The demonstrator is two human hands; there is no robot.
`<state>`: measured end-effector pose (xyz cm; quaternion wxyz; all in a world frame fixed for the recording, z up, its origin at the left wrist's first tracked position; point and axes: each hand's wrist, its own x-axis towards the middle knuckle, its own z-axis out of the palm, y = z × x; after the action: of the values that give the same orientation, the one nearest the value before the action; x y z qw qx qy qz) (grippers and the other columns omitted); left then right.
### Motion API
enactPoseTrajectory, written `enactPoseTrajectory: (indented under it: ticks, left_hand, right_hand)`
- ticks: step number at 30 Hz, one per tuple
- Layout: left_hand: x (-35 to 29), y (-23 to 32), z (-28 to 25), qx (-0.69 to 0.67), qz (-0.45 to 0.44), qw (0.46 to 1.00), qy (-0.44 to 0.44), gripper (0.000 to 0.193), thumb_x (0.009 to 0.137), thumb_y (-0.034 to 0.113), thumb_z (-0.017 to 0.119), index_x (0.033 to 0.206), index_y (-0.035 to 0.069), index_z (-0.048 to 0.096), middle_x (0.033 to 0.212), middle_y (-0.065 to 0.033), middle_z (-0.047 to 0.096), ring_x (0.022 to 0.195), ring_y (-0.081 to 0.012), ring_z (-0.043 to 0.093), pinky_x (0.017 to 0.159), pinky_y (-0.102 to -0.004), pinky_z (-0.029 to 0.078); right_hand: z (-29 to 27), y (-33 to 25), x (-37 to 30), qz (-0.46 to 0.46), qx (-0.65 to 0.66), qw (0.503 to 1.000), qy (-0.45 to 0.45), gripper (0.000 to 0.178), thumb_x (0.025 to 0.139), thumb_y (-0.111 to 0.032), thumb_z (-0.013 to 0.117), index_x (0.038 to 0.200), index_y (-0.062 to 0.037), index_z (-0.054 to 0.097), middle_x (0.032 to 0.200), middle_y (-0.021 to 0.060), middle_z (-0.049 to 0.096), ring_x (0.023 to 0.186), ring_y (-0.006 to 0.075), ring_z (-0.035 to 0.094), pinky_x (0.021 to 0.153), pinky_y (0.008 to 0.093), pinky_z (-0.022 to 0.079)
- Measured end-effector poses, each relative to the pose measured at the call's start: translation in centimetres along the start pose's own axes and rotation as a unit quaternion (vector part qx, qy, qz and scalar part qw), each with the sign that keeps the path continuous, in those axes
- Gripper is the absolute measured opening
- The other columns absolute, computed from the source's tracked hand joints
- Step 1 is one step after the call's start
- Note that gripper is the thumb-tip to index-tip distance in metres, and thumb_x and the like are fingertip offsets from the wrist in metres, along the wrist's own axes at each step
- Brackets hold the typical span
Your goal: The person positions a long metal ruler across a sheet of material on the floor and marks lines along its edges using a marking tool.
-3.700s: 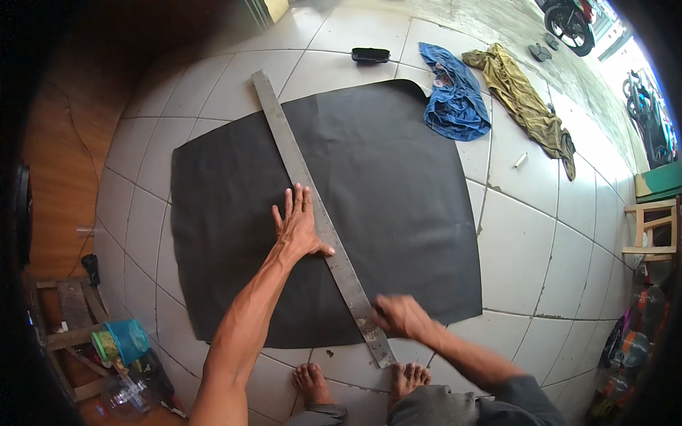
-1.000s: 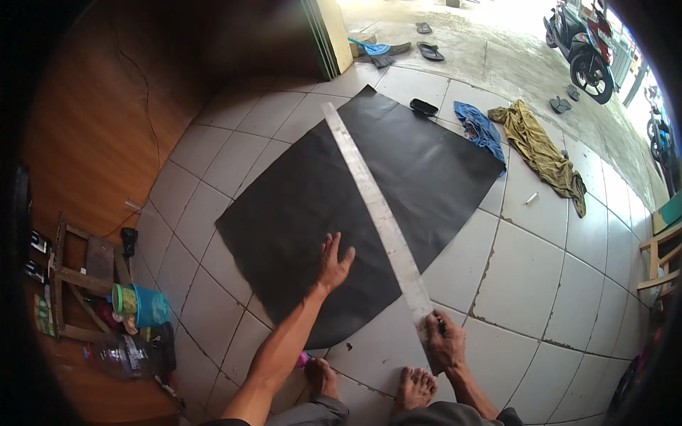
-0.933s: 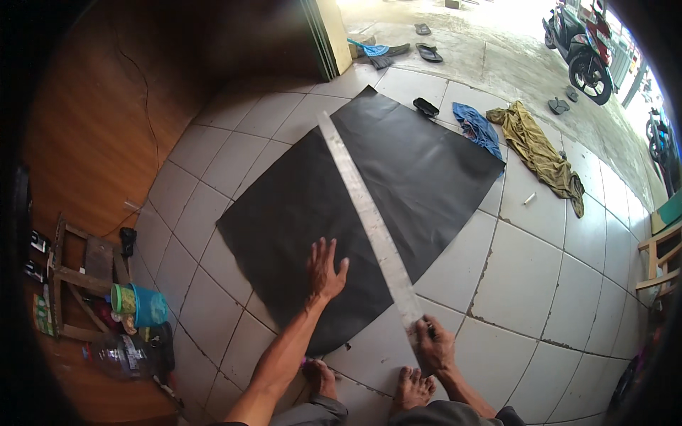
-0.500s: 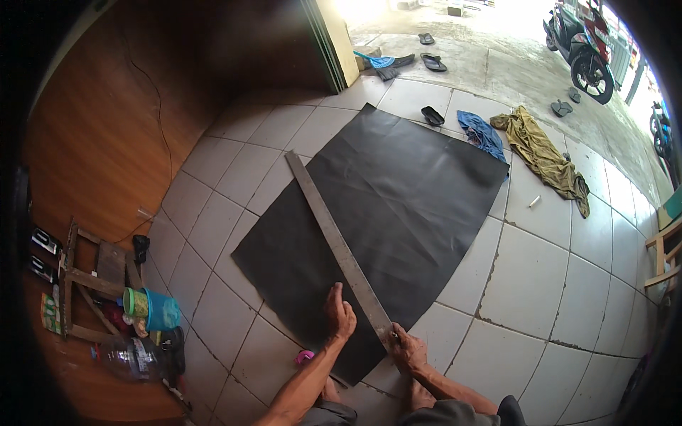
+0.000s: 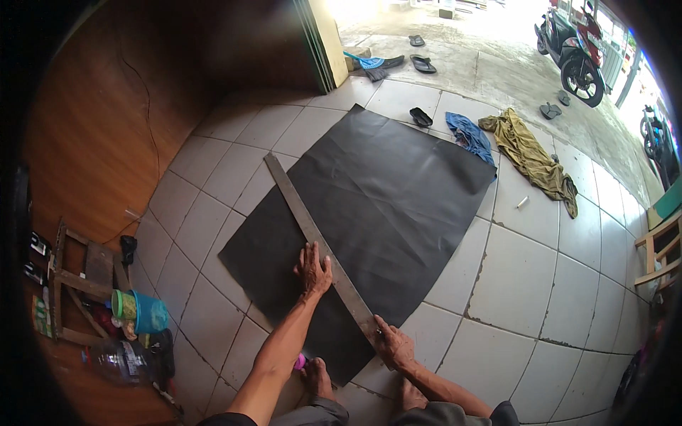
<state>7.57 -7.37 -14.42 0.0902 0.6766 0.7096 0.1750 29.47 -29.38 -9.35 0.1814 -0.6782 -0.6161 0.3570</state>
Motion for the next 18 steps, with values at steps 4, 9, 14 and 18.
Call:
enactPoseTrajectory:
  ticks: [4,9,14,18]
  left_hand:
    - [0.9,0.1,-0.7,0.006,-0.008,1.000,-0.021,0.062,0.101,0.040,0.050,0.157,0.019,0.033,0.163,-0.0101,0.033,0.149,-0.0298,0.027,0.109,-0.0675,0.022]
    - [1.8,1.1,-1.7,0.007,-0.023,0.999,-0.032,0.061,0.101,0.040,0.051,0.156,0.020,0.036,0.162,-0.0056,0.035,0.143,-0.0314,0.032,0.109,-0.0687,0.022]
    - [1.7,0.6,-1.6,-0.006,-0.041,0.999,-0.024,0.061,0.100,0.041,0.053,0.155,0.020,0.038,0.161,-0.0023,0.037,0.140,-0.0333,0.033,0.106,-0.0703,0.024]
    - [1.3,0.3,-1.3,0.037,-0.034,0.999,-0.005,0.061,0.099,0.044,0.050,0.154,0.019,0.039,0.160,-0.0012,0.038,0.139,-0.0314,0.036,0.106,-0.0667,0.028]
  right_hand:
    - [-0.6,-0.4,0.5,0.007,-0.016,1.000,-0.022,0.053,0.097,-0.034,0.058,0.148,-0.0269,0.048,0.100,0.0122,0.066,0.090,0.0340,0.067,0.075,0.0452,0.053]
    - [-0.4,0.0,0.9,-0.011,0.004,1.000,-0.007,0.052,0.098,-0.034,0.057,0.148,-0.0282,0.047,0.098,0.0114,0.066,0.088,0.0334,0.067,0.074,0.0453,0.053]
    - [-0.5,-0.5,0.8,-0.001,-0.023,0.999,-0.025,0.051,0.099,-0.035,0.055,0.149,-0.0287,0.046,0.097,0.0109,0.065,0.087,0.0333,0.067,0.073,0.0450,0.053]
    - [-0.4,-0.7,0.1,0.013,0.014,1.000,-0.014,0.049,0.099,-0.036,0.055,0.147,-0.0254,0.048,0.102,0.0128,0.069,0.090,0.0353,0.069,0.075,0.0461,0.054]
